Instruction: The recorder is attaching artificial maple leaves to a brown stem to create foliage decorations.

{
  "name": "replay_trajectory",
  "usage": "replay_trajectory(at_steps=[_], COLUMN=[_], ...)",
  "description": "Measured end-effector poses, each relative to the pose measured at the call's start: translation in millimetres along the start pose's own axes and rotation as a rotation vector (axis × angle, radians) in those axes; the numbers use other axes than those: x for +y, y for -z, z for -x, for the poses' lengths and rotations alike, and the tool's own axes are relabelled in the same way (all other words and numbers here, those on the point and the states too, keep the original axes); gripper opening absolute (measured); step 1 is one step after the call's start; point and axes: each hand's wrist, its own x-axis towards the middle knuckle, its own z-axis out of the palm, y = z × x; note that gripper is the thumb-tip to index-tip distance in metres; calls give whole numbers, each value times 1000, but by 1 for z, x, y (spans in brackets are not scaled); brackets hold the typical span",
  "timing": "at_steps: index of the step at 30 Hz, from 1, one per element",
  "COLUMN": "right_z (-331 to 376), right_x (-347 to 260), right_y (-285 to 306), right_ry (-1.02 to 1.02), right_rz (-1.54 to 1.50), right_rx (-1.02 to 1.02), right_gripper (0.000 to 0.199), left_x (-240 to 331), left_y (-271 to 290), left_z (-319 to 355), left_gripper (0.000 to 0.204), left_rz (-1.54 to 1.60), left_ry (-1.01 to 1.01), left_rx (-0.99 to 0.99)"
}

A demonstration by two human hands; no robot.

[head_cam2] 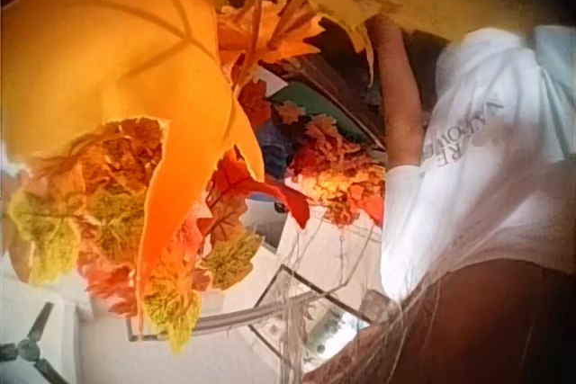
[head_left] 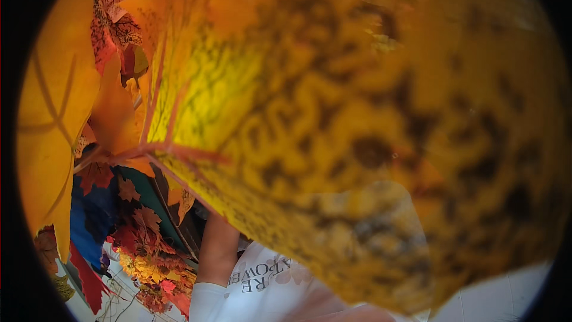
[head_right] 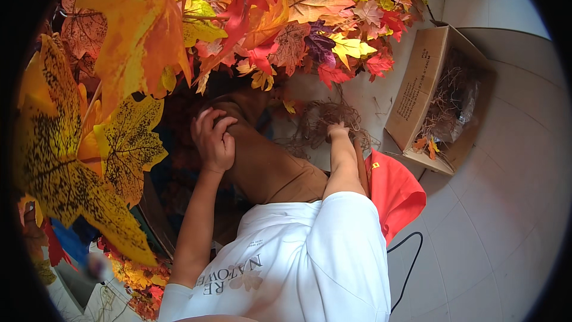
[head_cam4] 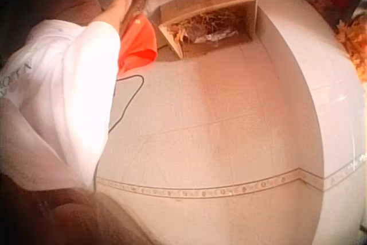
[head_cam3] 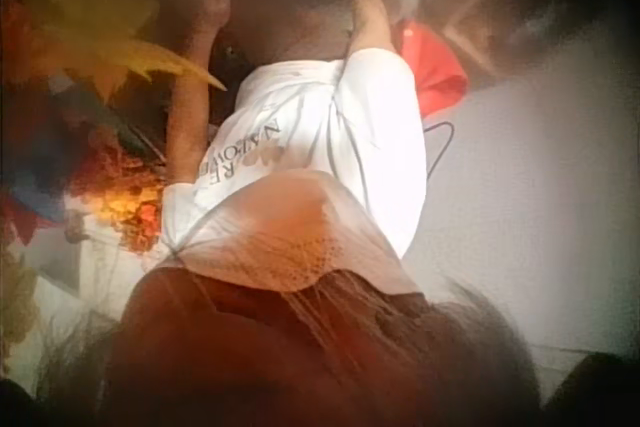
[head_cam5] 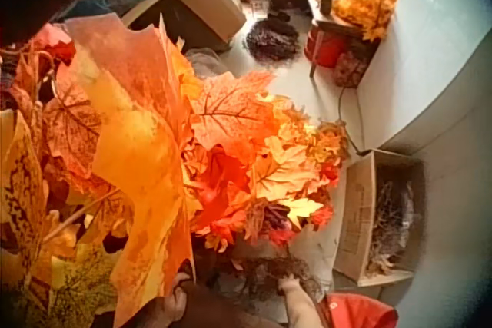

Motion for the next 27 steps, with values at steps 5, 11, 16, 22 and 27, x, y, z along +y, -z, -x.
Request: replay_trajectory(at_steps=[5, 11, 16, 22, 27], right_z=[28, 124, 194, 251, 303], right_x=[-32, -35, -13, 9, 37], right_y=[28, 18, 43, 75, 99], right_ry=[316, 709, 868, 1351, 1698], right_rz=[-40, 378, 251, 697, 579], right_rx=[-369, -239, 192, 239, 649], right_gripper=[32, 29, 24, 20, 35], left_x=[-4, -20, 11, 63, 83], left_y=[9, 1, -14, -141, -178], left_z=[11, 31, 25, 9, 37], left_gripper=[26, 25, 21, 37, 43], left_rz=[-18, 76, -357, -174, -52], left_ry=[37, 152, 86, -304, -556], left_rx=[39, -14, -186, -472, -699])
